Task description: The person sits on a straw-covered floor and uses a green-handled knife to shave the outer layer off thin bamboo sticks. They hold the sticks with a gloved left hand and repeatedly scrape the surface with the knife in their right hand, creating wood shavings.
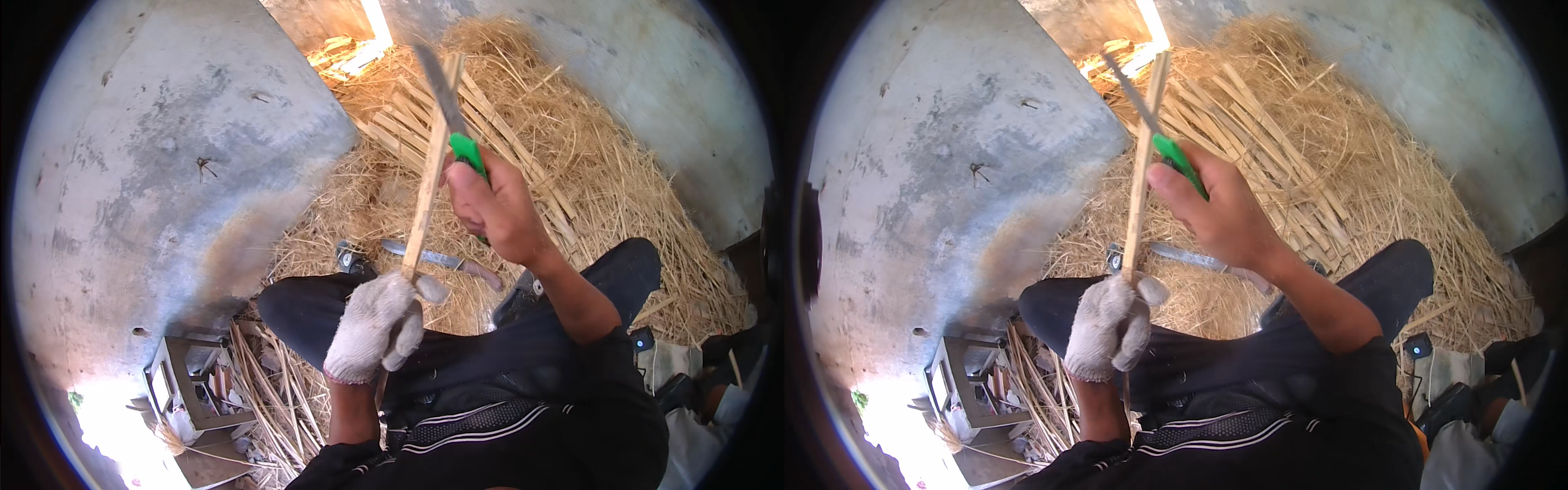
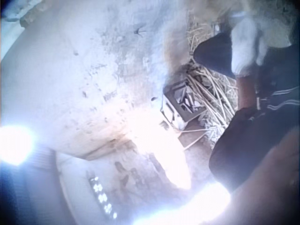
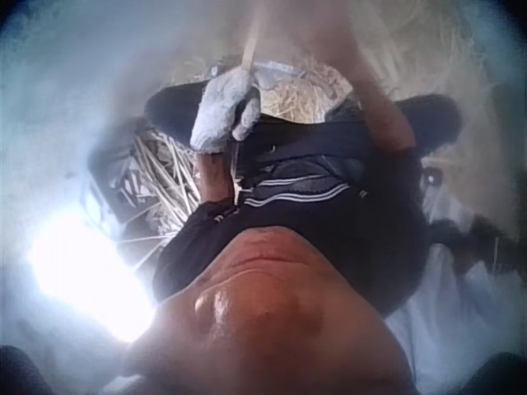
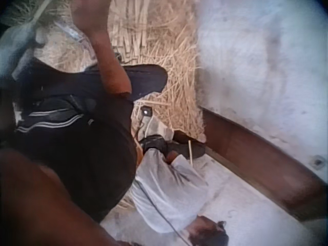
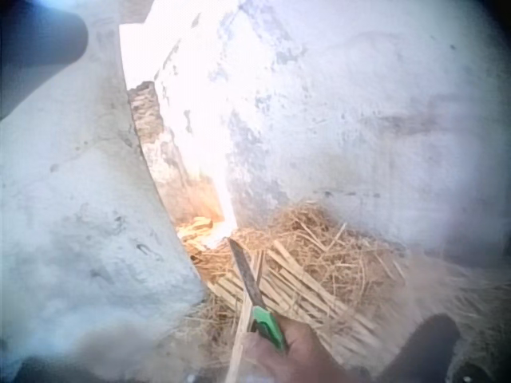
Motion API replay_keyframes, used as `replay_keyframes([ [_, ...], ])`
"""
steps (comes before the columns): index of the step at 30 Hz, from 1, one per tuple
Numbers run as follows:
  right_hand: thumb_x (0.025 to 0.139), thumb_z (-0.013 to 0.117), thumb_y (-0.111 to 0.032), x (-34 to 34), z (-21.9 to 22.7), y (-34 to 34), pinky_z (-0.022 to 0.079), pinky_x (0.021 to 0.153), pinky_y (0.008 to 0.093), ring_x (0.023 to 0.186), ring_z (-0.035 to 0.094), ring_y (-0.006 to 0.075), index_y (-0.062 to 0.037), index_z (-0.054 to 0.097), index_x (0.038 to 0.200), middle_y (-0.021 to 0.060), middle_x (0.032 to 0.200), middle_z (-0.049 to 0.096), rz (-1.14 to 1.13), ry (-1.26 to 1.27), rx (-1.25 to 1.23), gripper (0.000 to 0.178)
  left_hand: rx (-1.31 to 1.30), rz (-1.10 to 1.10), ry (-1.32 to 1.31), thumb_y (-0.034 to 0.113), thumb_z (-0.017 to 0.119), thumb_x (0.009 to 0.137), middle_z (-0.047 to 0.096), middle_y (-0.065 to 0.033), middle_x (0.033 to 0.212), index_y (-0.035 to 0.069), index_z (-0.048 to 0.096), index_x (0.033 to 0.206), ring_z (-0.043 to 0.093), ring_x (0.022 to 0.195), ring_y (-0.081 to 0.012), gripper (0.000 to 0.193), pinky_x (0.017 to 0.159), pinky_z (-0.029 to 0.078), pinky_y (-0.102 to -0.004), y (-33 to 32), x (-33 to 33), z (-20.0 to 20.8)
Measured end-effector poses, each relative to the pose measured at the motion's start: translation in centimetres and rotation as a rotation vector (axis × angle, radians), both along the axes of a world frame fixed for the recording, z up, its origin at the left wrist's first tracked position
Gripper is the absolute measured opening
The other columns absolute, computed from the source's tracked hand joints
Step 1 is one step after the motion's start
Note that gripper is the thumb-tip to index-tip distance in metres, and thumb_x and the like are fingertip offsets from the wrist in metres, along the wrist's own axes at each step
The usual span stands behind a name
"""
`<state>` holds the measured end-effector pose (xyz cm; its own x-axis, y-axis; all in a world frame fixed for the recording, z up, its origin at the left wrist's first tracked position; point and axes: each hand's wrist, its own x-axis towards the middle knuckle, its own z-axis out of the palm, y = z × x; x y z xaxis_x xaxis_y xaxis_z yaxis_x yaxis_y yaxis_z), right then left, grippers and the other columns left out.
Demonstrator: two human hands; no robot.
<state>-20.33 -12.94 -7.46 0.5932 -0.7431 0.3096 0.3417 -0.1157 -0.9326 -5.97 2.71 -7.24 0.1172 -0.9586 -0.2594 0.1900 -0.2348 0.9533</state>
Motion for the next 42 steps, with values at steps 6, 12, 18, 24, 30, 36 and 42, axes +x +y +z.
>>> replay_keyframes([
  [6,0.095,0.061,-0.037,0.5,-1.0,0.4,0.046,0.050,0.0330,0.054,0.060,0.0212,-0.0063,0.056,0.096,0.0062,0.065,0.056,0.039,0.163,-0.737,0.031,-0.110,0.053,0.371,0.036,0.042,0.103,0.041,0.0004,0.042,-0.003,0.051,0.110,0.033,0.026,-0.0089,0.041,0.025,0.025,-0.0220,0.3,1.7,-0.1],
  [12,0.090,0.061,-0.048,2.2,-2.5,-0.3,0.047,0.049,0.0364,0.058,0.064,0.0253,-0.0075,0.058,0.100,0.0048,0.075,0.062,-0.084,0.153,-1.088,0.042,-0.141,0.181,0.471,0.025,0.051,0.100,0.057,-0.0046,0.066,-0.003,0.057,0.108,0.046,0.038,-0.0102,0.029,0.034,0.037,-0.0235,1.5,2.5,-2.4],
  [18,0.090,0.053,-0.059,2.1,-2.2,-1.6,0.042,0.039,0.0334,0.048,0.058,0.0204,-0.0095,0.056,0.085,0.0035,0.062,0.053,-0.178,0.199,-1.305,0.050,-0.200,-0.185,1.046,0.022,0.048,0.100,0.048,-0.0010,0.055,-0.003,0.055,0.107,0.034,0.027,-0.0085,0.028,0.025,0.029,-0.0247,1.1,3.0,-3.6],
  [24,0.091,0.052,-0.061,2.3,-2.4,-1.5,0.039,0.035,0.0331,0.042,0.053,0.0186,-0.0100,0.054,0.077,0.0027,0.056,0.049,-0.199,0.248,-1.319,0.053,-0.202,-0.161,1.001,0.026,0.042,0.102,0.035,0.0028,0.040,0.001,0.052,0.094,0.030,0.025,-0.0076,0.029,0.023,0.028,-0.0259,1.0,2.9,-3.2],
  [30,0.093,0.046,-0.062,2.8,-4.4,-2.5,0.037,0.036,0.0337,0.041,0.047,0.0184,-0.0107,0.048,0.067,0.0029,0.054,0.041,-0.387,0.253,-1.438,0.058,-0.088,-0.164,1.049,0.029,0.035,0.106,0.033,0.0029,0.038,0.006,0.048,0.088,0.028,0.023,-0.0099,0.033,0.022,0.027,-0.0242,0.8,2.3,-2.5],
  [36,0.095,0.039,-0.065,4.5,-6.5,-3.7,0.035,0.036,0.0323,0.039,0.042,0.0161,-0.0115,0.042,0.063,0.0017,0.051,0.036,-0.554,0.308,-1.462,0.062,-0.077,-0.087,1.057,0.036,0.025,0.107,0.034,0.0027,0.039,0.009,0.046,0.087,0.031,0.024,-0.0102,0.040,0.021,0.030,-0.0248,-0.6,3.0,-3.7],
  [42,0.100,0.036,-0.035,3.1,-10.2,-14.7,0.036,0.039,0.0358,0.043,0.048,0.0192,-0.0108,0.055,0.072,0.0078,0.055,0.052,-0.971,0.636,-0.916,0.042,0.050,-0.082,1.120,0.037,0.031,0.106,0.033,0.0038,0.040,0.009,0.048,0.085,0.030,0.024,-0.0093,0.039,0.022,0.027,-0.0238,2.2,2.4,-4.7],
])
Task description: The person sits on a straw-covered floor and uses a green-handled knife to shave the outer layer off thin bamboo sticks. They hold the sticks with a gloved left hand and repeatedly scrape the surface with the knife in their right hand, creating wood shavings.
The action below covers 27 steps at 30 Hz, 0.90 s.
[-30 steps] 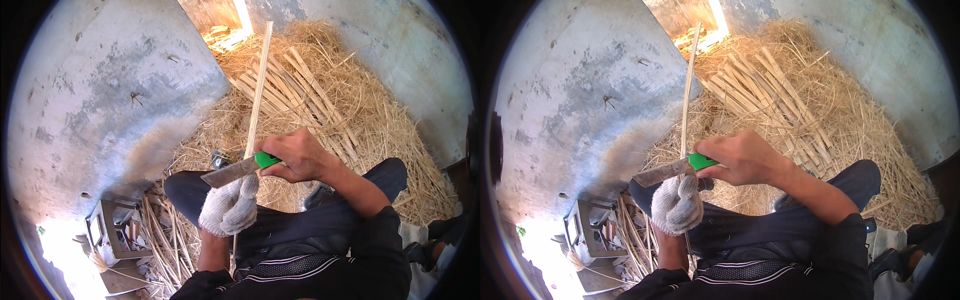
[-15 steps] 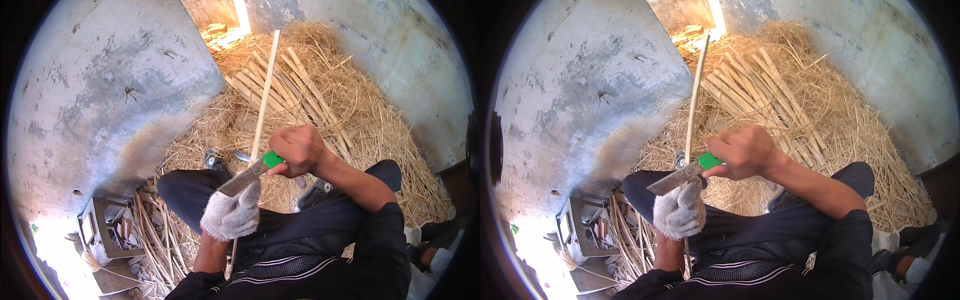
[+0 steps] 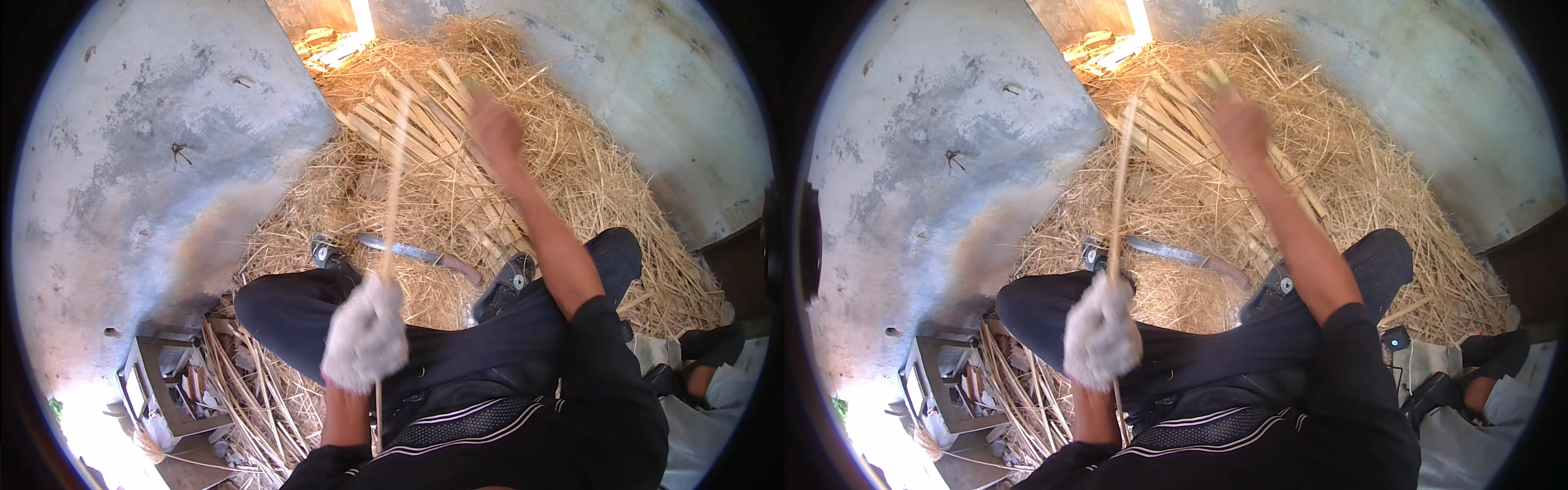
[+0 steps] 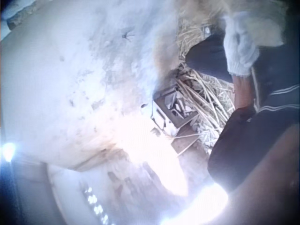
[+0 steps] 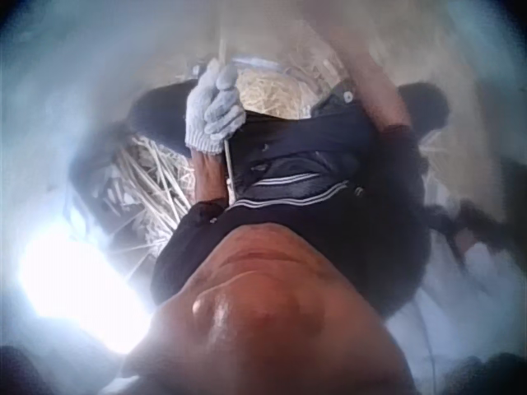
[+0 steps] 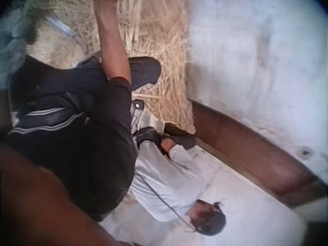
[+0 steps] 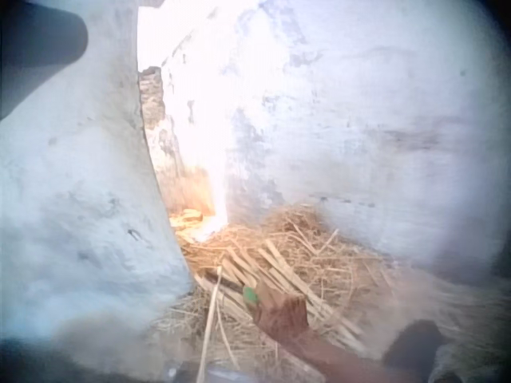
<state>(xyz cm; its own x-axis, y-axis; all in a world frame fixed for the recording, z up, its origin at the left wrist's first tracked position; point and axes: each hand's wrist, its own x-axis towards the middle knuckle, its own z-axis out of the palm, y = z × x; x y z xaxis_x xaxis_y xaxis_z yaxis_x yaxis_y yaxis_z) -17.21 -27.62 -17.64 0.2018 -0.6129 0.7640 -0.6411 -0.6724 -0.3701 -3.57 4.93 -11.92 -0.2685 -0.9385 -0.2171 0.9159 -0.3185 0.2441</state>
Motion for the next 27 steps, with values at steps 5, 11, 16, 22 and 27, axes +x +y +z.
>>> replay_keyframes([
  [5,0.102,0.034,-0.054,-11.8,5.2,-11.0,0.051,0.079,0.0453,0.088,0.067,0.0337,-0.0074,0.069,0.105,0.0187,0.087,0.069,-0.412,-0.320,0.551,0.059,0.124,0.118,-0.052,0.036,0.037,0.105,0.035,0.0013,0.040,0.008,0.047,0.081,0.031,0.026,-0.0100,0.039,0.025,0.028,-0.0235,4.9,0.8,-1.4],
  [11,0.099,0.052,-0.045,-3.3,6.4,3.0,0.036,0.047,0.0285,0.052,0.037,0.0082,-0.0088,0.057,0.096,-0.0025,0.060,0.045,0.444,-0.099,0.451,0.036,0.040,0.240,-0.614,0.027,0.041,0.104,0.037,0.0020,0.048,0.002,0.056,0.113,0.031,0.027,-0.0062,0.030,0.023,0.028,-0.0204,-0.3,0.2,2.0],
  [16,0.092,0.059,-0.050,-0.6,7.1,11.5,0.040,0.041,0.0311,0.042,0.048,0.0150,-0.0090,0.053,0.081,0.0005,0.055,0.049,0.843,0.163,0.176,0.043,-0.010,0.167,-0.425,0.029,0.042,0.104,0.033,0.0050,0.051,0.003,0.051,0.118,0.031,0.029,-0.0060,0.030,0.023,0.028,-0.0217,-1.1,1.0,4.7],
  [22,0.088,0.061,-0.057,0.5,7.2,13.8,0.039,0.038,0.0337,0.042,0.053,0.0217,-0.0093,0.050,0.073,0.0055,0.052,0.051,0.849,0.245,-0.119,0.051,-0.108,0.085,-0.169,0.031,0.042,0.104,0.033,0.0045,0.048,0.006,0.049,0.092,0.031,0.027,-0.0090,0.029,0.022,0.028,-0.0254,-0.1,1.4,4.1],
  [27,0.093,0.056,-0.051,0.8,6.8,12.8,0.034,0.034,0.0330,0.037,0.045,0.0195,-0.0075,0.051,0.072,0.0042,0.048,0.042,0.613,0.203,-0.208,0.049,-0.071,0.038,-0.088,0.033,0.042,0.103,0.032,0.0041,0.048,0.007,0.049,0.089,0.030,0.027,-0.0090,0.031,0.022,0.027,-0.0246,-0.2,1.3,3.4],
])
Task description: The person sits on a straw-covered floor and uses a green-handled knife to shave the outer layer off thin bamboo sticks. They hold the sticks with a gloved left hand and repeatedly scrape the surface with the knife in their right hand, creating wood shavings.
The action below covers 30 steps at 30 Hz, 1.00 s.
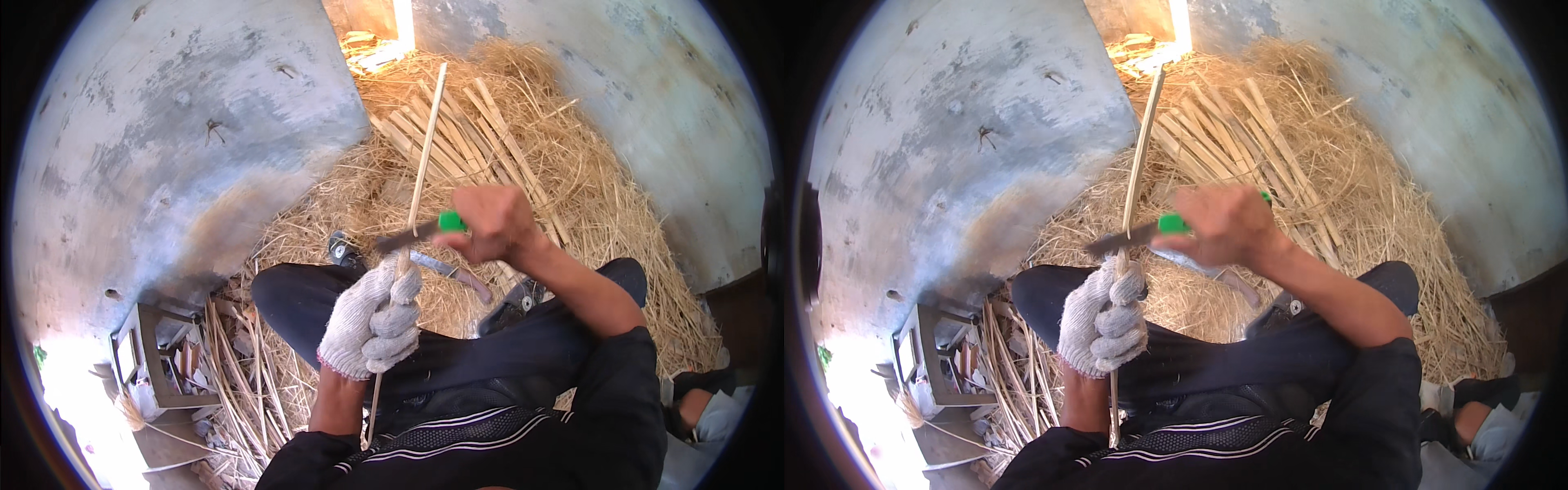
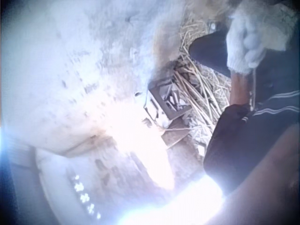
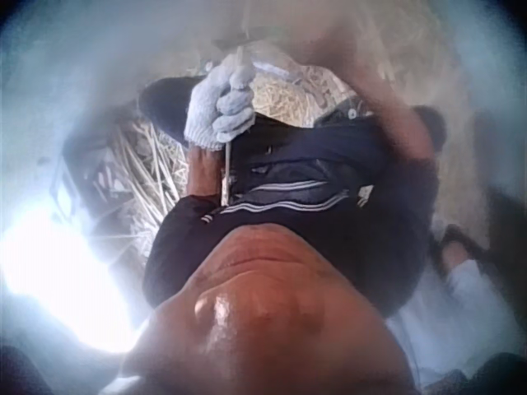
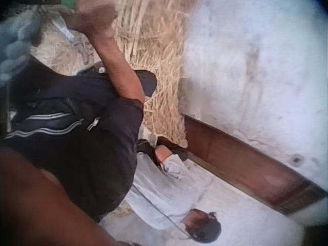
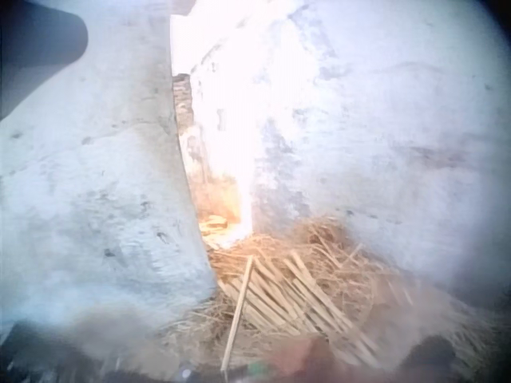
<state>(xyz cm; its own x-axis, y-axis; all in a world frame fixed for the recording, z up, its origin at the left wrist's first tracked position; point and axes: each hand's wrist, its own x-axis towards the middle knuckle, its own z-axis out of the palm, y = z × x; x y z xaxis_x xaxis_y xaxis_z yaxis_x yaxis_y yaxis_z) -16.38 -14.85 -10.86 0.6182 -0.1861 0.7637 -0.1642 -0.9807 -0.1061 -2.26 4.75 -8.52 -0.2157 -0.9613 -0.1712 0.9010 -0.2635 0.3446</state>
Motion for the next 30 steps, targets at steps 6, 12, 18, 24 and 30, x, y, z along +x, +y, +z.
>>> replay_keyframes([
  [6,0.099,0.027,-0.064,-9.7,2.3,-21.3,0.032,0.037,0.0314,0.042,0.041,0.0124,-0.0050,0.068,0.096,0.0009,0.051,0.045,-0.992,-0.066,0.539,0.071,0.036,-0.241,-0.156,0.027,0.043,0.102,0.033,0.0037,0.048,0.006,0.044,0.084,0.034,0.032,-0.0099,0.027,0.028,0.026,-0.0251,4.3,-4.0,-3.3],
  [12,0.099,0.045,-0.053,-5.0,1.6,-8.3,0.040,0.043,0.0326,0.044,0.047,0.0141,-0.0085,0.060,0.079,0.0030,0.054,0.047,-0.181,-0.022,0.387,0.051,-0.067,-0.004,0.237,0.035,0.029,0.105,0.038,0.0021,0.052,0.010,0.041,0.077,0.037,0.034,-0.0086,0.039,0.027,0.034,-0.0244,2.2,-0.9,-2.7],
  [18,0.096,0.054,-0.047,-2.4,2.4,2.6,0.039,0.040,0.0350,0.042,0.052,0.0212,-0.0077,0.055,0.082,0.0048,0.053,0.050,0.166,0.334,0.201,0.042,0.151,-0.092,0.050,0.045,0.033,0.105,0.033,0.0020,0.051,0.014,0.041,0.072,0.029,0.032,-0.0082,0.045,0.024,0.025,-0.0225,1.0,-1.0,-1.9],
  [24,0.095,0.055,-0.050,-2.1,1.7,3.3,0.040,0.037,0.0376,0.038,0.052,0.0242,-0.0073,0.053,0.076,0.0067,0.047,0.049,0.056,0.382,0.087,0.047,0.237,0.020,-0.325,0.046,0.034,0.105,0.033,0.0022,0.051,0.015,0.041,0.073,0.026,0.031,-0.0077,0.045,0.024,0.022,-0.0225,0.9,-1.7,-0.8],
  [30,0.096,0.053,-0.051,-0.1,0.7,-1.7,0.035,0.035,0.0344,0.036,0.047,0.0184,-0.0097,0.052,0.076,0.0034,0.049,0.048,-0.179,0.283,-0.051,0.045,0.288,0.067,-0.385,0.047,0.034,0.104,0.032,0.0031,0.050,0.015,0.040,0.073,0.025,0.031,-0.0080,0.045,0.024,0.022,-0.0227,0.9,-2.2,-1.2],
])
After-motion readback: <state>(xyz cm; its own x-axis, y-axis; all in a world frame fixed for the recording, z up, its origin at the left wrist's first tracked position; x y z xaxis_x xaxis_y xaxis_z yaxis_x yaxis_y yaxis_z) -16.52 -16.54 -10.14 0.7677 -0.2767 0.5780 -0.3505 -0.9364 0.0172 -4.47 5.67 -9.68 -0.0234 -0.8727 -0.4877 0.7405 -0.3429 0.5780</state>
